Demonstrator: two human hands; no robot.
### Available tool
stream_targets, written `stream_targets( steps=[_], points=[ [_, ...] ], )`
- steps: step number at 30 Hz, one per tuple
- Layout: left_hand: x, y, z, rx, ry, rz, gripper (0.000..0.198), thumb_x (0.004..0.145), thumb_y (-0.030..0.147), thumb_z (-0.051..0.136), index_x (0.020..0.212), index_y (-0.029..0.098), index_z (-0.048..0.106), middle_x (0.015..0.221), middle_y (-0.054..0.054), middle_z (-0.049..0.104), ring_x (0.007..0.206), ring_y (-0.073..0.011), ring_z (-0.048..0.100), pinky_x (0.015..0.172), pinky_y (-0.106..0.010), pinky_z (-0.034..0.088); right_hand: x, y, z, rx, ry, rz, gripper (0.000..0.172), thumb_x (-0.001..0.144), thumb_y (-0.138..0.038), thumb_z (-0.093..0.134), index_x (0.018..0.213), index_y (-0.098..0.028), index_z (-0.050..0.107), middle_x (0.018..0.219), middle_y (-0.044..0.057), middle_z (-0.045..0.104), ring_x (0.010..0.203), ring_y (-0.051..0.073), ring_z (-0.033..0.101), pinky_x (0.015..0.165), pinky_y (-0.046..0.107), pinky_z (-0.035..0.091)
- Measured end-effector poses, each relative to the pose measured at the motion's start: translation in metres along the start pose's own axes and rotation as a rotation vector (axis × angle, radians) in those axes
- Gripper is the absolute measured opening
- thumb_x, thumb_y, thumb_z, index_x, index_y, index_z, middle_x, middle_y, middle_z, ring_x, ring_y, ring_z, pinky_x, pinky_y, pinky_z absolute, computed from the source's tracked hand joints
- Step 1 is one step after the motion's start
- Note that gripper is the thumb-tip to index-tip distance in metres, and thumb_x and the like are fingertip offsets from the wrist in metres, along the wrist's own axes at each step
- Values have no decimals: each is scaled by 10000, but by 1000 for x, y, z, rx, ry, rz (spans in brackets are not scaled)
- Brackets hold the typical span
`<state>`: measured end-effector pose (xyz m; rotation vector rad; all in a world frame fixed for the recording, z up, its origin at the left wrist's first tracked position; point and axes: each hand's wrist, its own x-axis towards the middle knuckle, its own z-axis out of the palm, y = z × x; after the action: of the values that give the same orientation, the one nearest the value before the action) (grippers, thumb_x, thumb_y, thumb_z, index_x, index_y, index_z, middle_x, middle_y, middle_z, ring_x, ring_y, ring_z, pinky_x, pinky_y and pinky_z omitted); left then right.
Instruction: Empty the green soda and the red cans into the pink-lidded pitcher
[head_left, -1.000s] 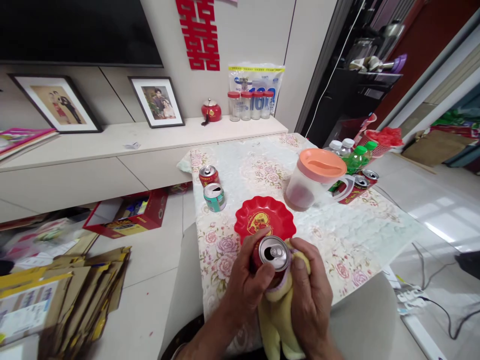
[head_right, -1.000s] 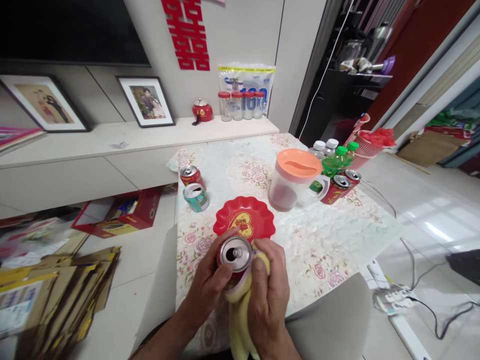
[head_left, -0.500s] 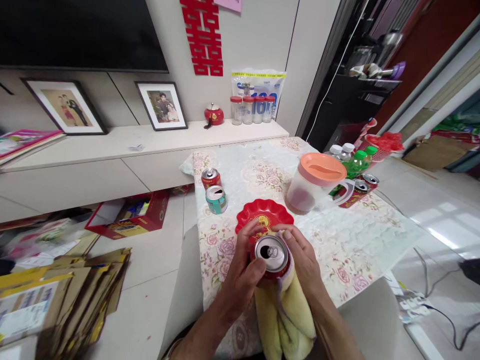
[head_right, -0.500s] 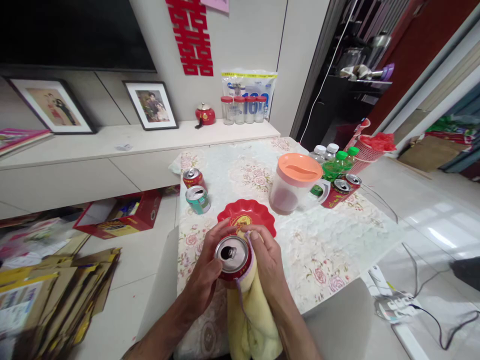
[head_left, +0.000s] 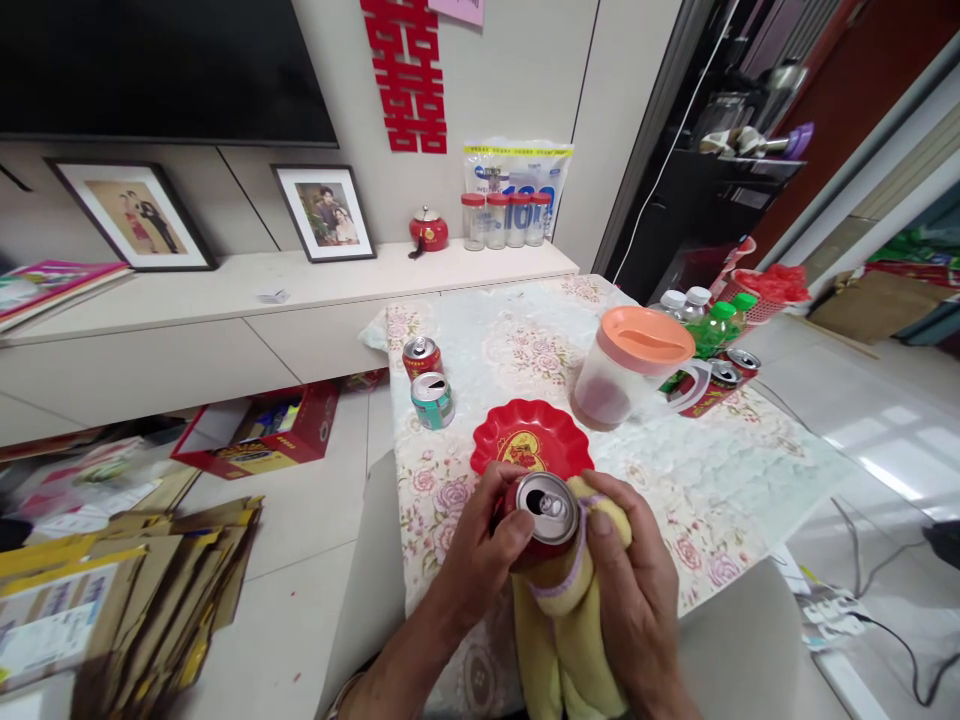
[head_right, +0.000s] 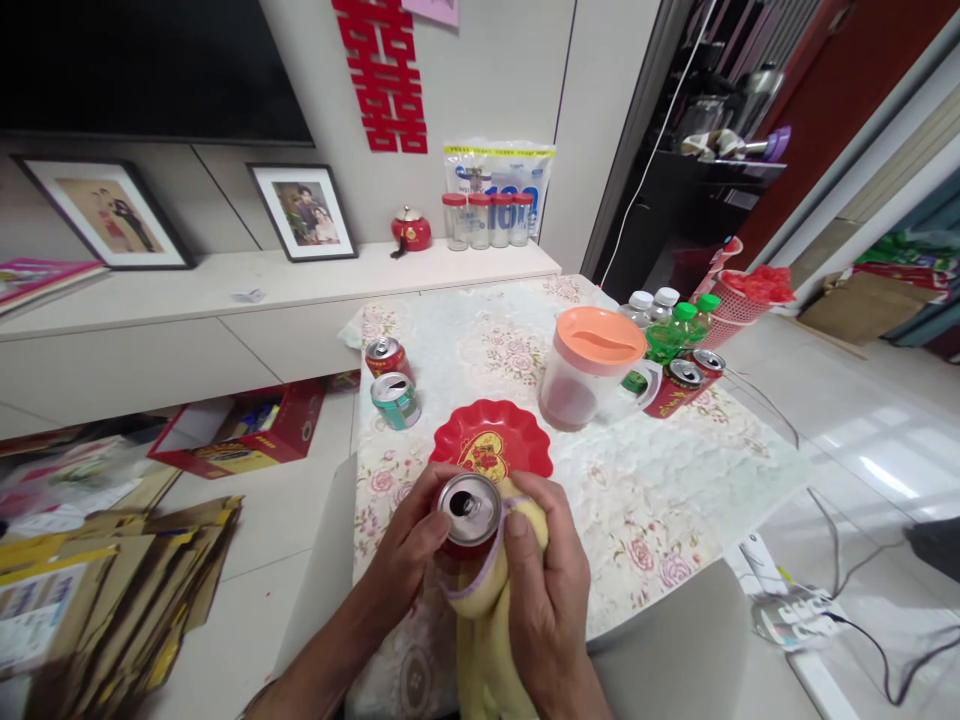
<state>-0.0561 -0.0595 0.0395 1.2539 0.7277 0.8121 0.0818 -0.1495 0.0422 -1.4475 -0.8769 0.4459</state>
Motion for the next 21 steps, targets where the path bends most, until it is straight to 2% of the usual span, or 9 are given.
stream_targets(
  steps=[2, 4, 7, 10, 13, 15, 21],
  points=[
    [0, 0, 0, -19, -46, -12, 507, 891, 676, 721, 1087, 210, 683, 970, -20, 684, 923, -231, 577, 858, -351, 465, 11, -9, -6, -31, -49, -150, 191, 1060, -395, 644, 1177, -337, 784, 1134, 4, 770, 1031, 139, 723, 900, 239, 568],
    [-1, 1, 0, -50, -95, -26, 545, 877, 716, 730, 1066, 206, 691, 945, -17, 674, 895, -222, 565, 834, -341, 460, 24, -17, -10, -23, -136, -188, 172, 1056, -393, 647, 1113, -331, 797, 1084, -5, 763, 1017, 127, 717, 883, 213, 555],
    [-2, 0, 2, -102, -151, -42, 619, 829, 770, 768, 1060, 201, 699, 925, -18, 674, 863, -212, 554, 808, -333, 457, 39, -22, -11, 58, -272, 1, 232, 1019, -495, 693, 1053, -297, 809, 975, 2, 747, 879, 129, 690, 781, 223, 536],
    [-4, -4, 4, -152, -114, -31, 639, 812, 770, 794, 1092, 203, 701, 948, -22, 691, 872, -212, 560, 813, -329, 457, 43, -18, -5, 127, -318, 182, 353, 1000, -594, 687, 1053, -262, 794, 857, 8, 726, 725, 135, 631, 673, 263, 506],
    [-6, -12, 5, -185, -22, 7, 611, 825, 742, 802, 1113, 212, 705, 977, -28, 702, 891, -219, 567, 815, -325, 461, 39, -8, 4, 135, -270, 233, 431, 1021, -645, 625, 1074, -243, 771, 961, 44, 779, 732, 157, 648, 668, 302, 517],
    [-7, -18, 6, -185, 34, 31, 584, 843, 724, 795, 1110, 211, 708, 994, -38, 711, 920, -234, 583, 835, -334, 471, 32, -1, 9, 119, -211, 242, 463, 1019, -665, 613, 1080, -233, 767, 1064, 73, 797, 812, 180, 683, 723, 328, 538],
    [-3, -24, 6, -183, 165, 32, 504, 862, 661, 782, 1082, 216, 696, 1008, -44, 721, 951, -254, 601, 870, -358, 487, -2, 12, 19, 56, -46, 214, 480, 1046, -650, 575, 1163, -226, 766, 1178, 103, 786, 1091, 243, 732, 904, 377, 563]
  ],
)
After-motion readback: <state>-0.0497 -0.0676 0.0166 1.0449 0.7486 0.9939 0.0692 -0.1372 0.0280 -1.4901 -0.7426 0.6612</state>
